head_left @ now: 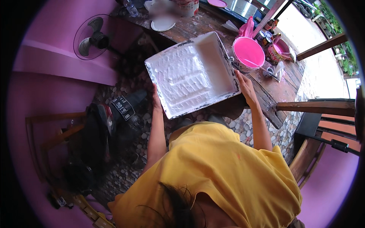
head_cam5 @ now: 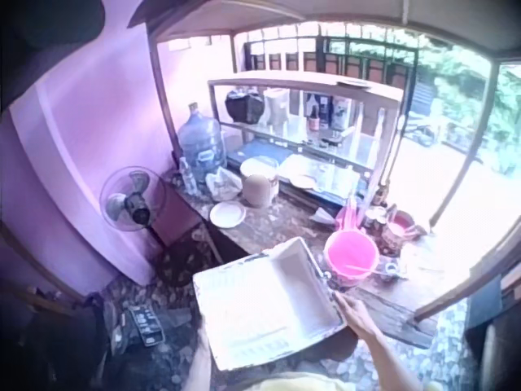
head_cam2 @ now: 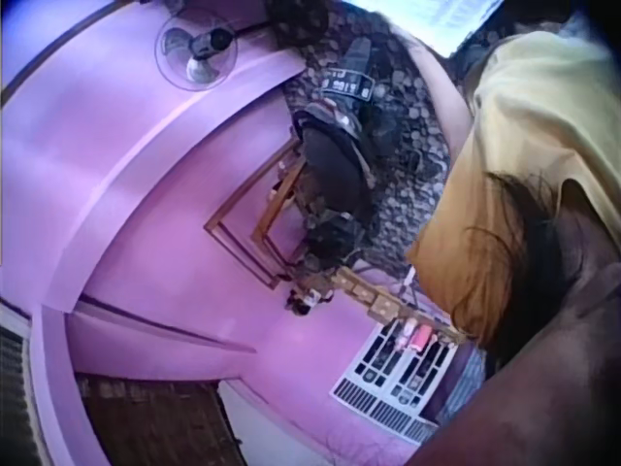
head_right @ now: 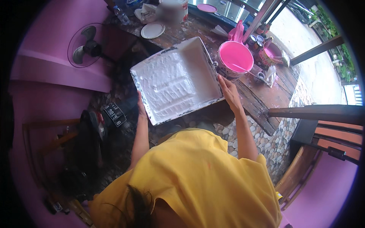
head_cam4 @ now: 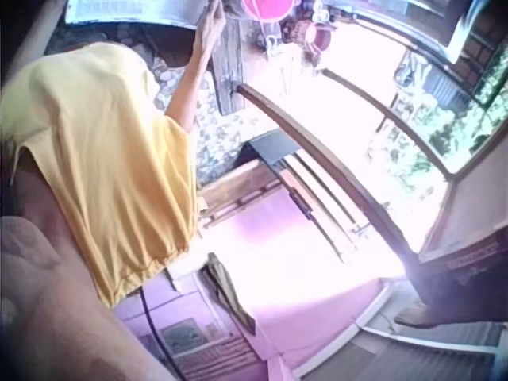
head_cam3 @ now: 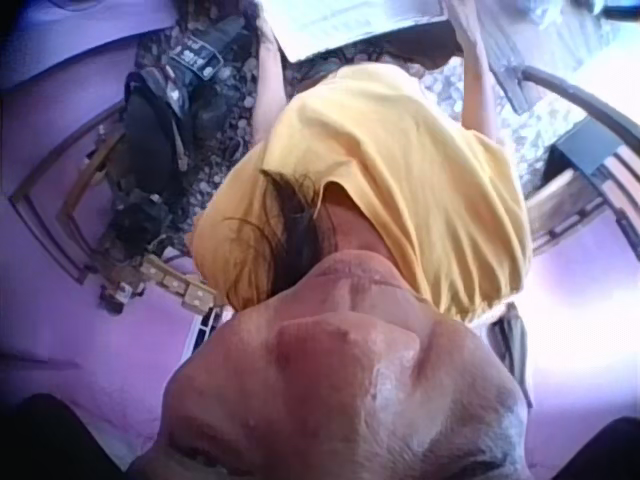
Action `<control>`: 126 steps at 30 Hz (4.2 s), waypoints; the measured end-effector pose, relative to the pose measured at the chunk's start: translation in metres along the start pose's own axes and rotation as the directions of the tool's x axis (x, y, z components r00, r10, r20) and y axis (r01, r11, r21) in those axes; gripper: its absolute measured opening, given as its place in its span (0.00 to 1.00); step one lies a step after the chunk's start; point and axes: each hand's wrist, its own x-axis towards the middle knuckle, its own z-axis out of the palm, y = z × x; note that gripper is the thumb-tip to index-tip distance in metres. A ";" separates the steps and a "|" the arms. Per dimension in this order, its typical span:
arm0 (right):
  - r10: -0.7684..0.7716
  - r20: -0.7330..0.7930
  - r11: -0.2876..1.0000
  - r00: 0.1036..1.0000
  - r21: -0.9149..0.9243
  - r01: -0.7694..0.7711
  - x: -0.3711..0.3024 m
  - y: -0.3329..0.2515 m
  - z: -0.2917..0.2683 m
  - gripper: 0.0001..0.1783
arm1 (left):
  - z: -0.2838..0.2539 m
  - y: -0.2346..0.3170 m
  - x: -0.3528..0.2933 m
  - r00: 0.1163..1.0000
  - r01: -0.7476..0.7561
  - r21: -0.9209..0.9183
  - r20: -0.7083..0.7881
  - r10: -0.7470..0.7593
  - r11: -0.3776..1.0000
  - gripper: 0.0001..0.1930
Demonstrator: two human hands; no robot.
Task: The person prepares pink paint by mixing it in a bucket with a stick and squeezing the contents of a plastic bag into the bucket. They handle a paint tray and a brush on a wooden workspace.
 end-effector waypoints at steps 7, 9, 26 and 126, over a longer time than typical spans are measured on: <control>-0.066 0.111 0.983 0.992 0.178 0.046 -0.011 -0.014 0.073 0.28 | -0.047 0.055 0.030 0.983 0.106 -0.069 0.155 -0.095 0.992 0.42; 0.090 0.076 0.980 0.993 0.169 -0.101 -0.022 -0.013 0.062 0.28 | -0.049 0.042 0.033 0.977 0.183 -0.120 0.129 -0.168 0.976 0.40; 0.064 0.185 0.990 0.981 0.111 -0.086 -0.014 -0.014 -0.014 0.29 | 0.000 0.005 -0.002 0.969 0.219 -0.120 0.146 -0.201 0.968 0.40; -0.010 0.133 0.933 0.991 0.357 -0.039 0.170 -0.017 -0.158 0.49 | 0.330 0.131 -0.003 0.436 -0.900 0.371 0.725 0.533 0.231 0.23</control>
